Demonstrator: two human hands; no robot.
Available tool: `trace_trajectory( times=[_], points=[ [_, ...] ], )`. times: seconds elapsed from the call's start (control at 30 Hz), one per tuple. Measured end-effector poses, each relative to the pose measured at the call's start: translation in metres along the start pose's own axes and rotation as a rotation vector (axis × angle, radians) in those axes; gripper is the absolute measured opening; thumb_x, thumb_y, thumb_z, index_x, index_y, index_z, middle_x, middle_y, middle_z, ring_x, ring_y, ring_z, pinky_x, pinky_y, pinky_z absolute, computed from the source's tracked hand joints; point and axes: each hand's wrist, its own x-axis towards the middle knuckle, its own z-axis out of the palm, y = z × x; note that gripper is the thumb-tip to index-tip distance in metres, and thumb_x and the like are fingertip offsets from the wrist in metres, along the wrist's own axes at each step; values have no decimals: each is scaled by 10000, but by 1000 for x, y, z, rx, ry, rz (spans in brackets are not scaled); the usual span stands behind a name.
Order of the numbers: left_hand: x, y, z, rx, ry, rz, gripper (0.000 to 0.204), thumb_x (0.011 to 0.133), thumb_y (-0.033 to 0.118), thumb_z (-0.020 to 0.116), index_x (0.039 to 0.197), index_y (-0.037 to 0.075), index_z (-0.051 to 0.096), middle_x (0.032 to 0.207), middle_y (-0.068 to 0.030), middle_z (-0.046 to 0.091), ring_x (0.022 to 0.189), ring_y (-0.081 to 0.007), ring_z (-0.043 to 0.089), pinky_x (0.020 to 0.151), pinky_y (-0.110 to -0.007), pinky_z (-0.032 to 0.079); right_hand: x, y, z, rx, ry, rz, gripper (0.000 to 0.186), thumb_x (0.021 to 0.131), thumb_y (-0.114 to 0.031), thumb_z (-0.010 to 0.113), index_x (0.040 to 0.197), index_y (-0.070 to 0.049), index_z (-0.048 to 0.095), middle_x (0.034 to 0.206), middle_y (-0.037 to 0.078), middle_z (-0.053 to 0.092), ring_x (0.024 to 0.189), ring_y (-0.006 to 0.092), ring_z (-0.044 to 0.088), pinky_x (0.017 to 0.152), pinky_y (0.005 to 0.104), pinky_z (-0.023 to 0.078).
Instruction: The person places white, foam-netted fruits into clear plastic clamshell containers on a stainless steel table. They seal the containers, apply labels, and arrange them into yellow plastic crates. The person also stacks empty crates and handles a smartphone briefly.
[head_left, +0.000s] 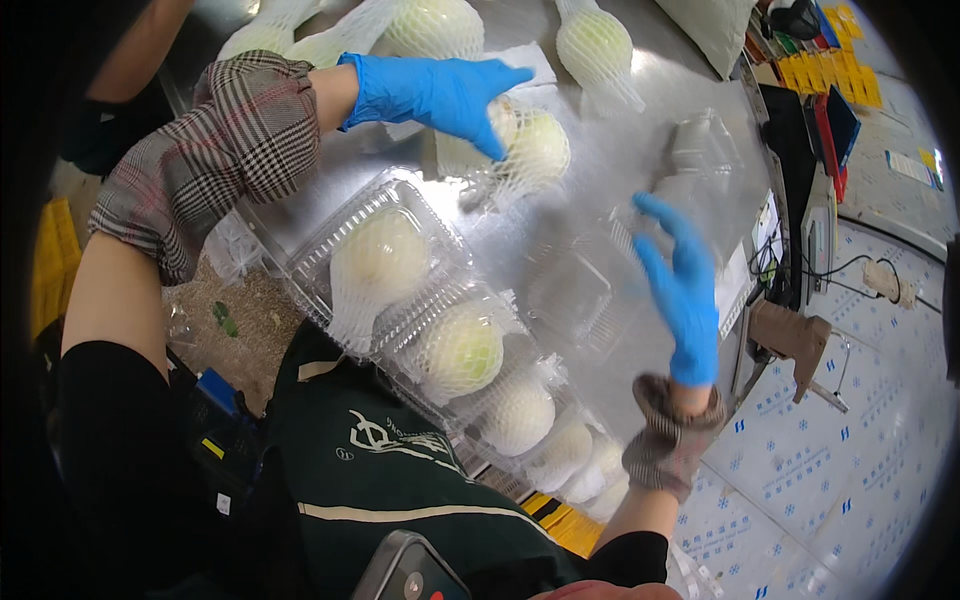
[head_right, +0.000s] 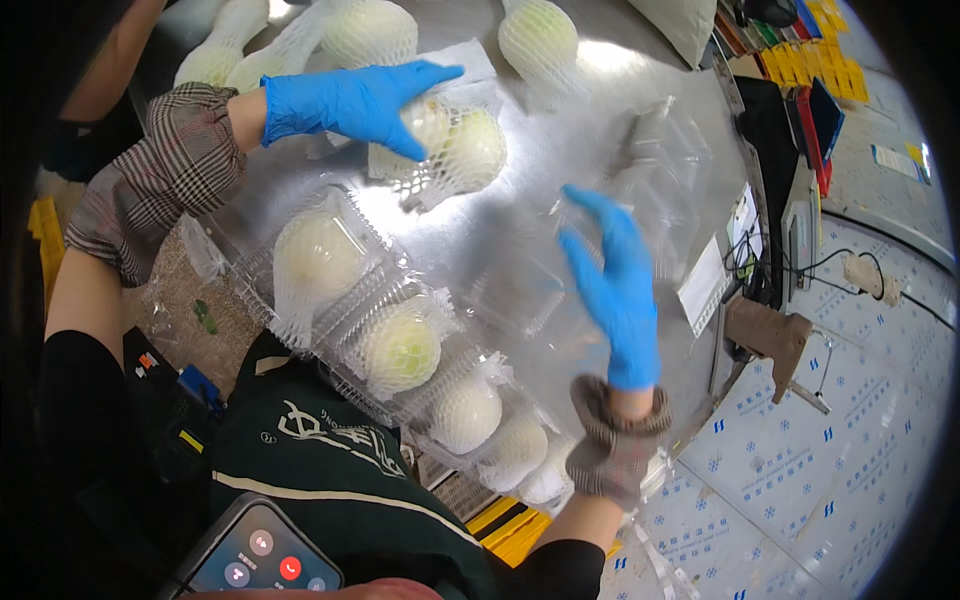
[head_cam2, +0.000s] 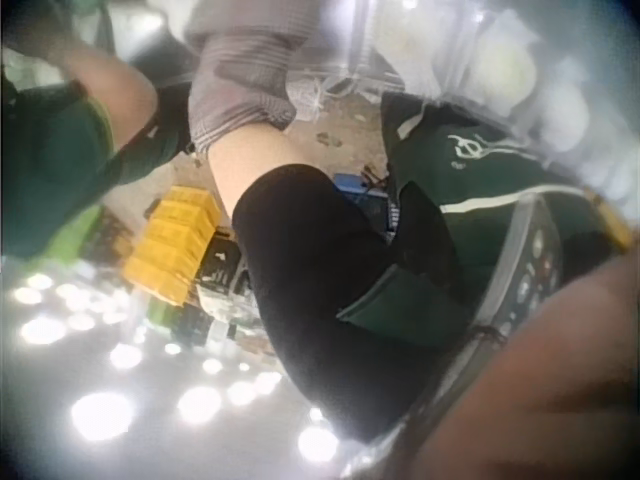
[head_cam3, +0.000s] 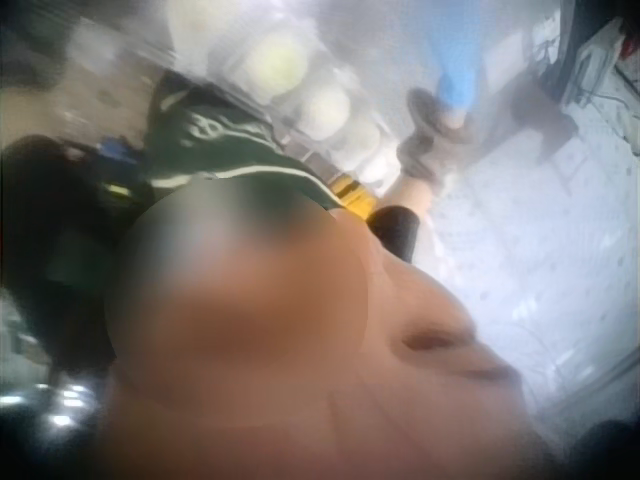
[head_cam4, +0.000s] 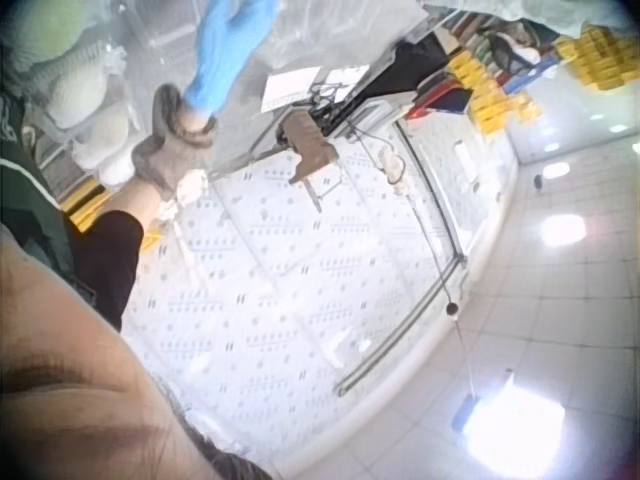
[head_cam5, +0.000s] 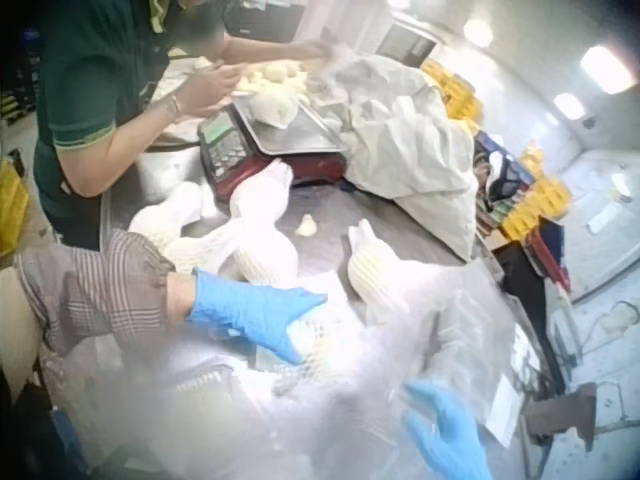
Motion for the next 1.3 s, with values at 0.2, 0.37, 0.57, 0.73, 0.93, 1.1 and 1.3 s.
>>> trace_trajectory(
  times=[0.2, 0.37, 0.57, 0.73, 0.93, 1.1, 1.3],
  points=[
    [2, 3, -2, 132, -126, -92, 1103, 562, 257, 824, 1458, 117, 197, 1235, -209, 535, 1097, -359, 562, 933, -402, 471, 100, 39, 87, -247, -35, -223, 795, 712, -302, 758, 1364, -41, 386, 1213, 187, 563, 1114, 276, 551, 910, 364, 452],
    [-1, 14, -4, 15, 25, -31, 974, 543, 271, 842, 1372, 105, 359, 1186, -194, 569, 1060, -331, 591, 910, -390, 490, 114, 34, 94, 174, -28, 49, 914, 623, -289, 801, 1371, -30, 345, 1235, 203, 530, 1141, 278, 532, 925, 362, 456],
    [-3, 114, 27, -228, 198, 405, 965, 574, 298, 848, 1367, 96, 337, 1163, -185, 526, 1035, -384, 569, 898, -419, 489, -32, -8, 28, 249, 368, 59, 887, 626, -136, 803, 1357, -5, 318, 1268, 184, 465, 1137, 275, 512, 940, 359, 463],
    [25, 169, 92, -112, -238, 402, 718, 664, 303, 783, 1254, 76, 442, 1128, -155, 527, 1041, -329, 553, 867, -427, 471, -134, 62, 45, 234, 433, 330, 904, 657, -148, 809, 1368, 16, 274, 1292, 189, 423, 1184, 274, 459, 969, 381, 432],
    [37, 148, 139, 314, -147, 539, 667, 694, 139, 708, 1308, 148, 447, 1296, -154, 438, 1196, -309, 469, 988, -401, 385, -153, 83, 80, -108, 399, 273, 751, 774, -178, 720, 1365, 22, 304, 1302, 209, 409, 1180, 282, 444, 939, 391, 415],
    [96, 124, 133, -447, -21, -130, 607, 801, 422, 646, 1241, 34, 489, 1257, -194, 488, 1089, -255, 538, 877, -419, 465, -187, 111, 85, 245, 243, 712, 563, 854, -172, 633, 1322, 29, 393, 1012, 145, 623, 851, 221, 620, 778, 326, 486],
    [96, 150, 128, -896, 1, -253, 738, 875, 696, 309, 1103, 73, 633, 930, -71, 538, 792, -178, 465, 743, -329, 429, -178, 120, 77, 952, 375, 710, 424, 900, -200, 565, 1237, 43, 477, 927, 128, 647, 781, 225, 641, 751, 322, 510]
  ],
)
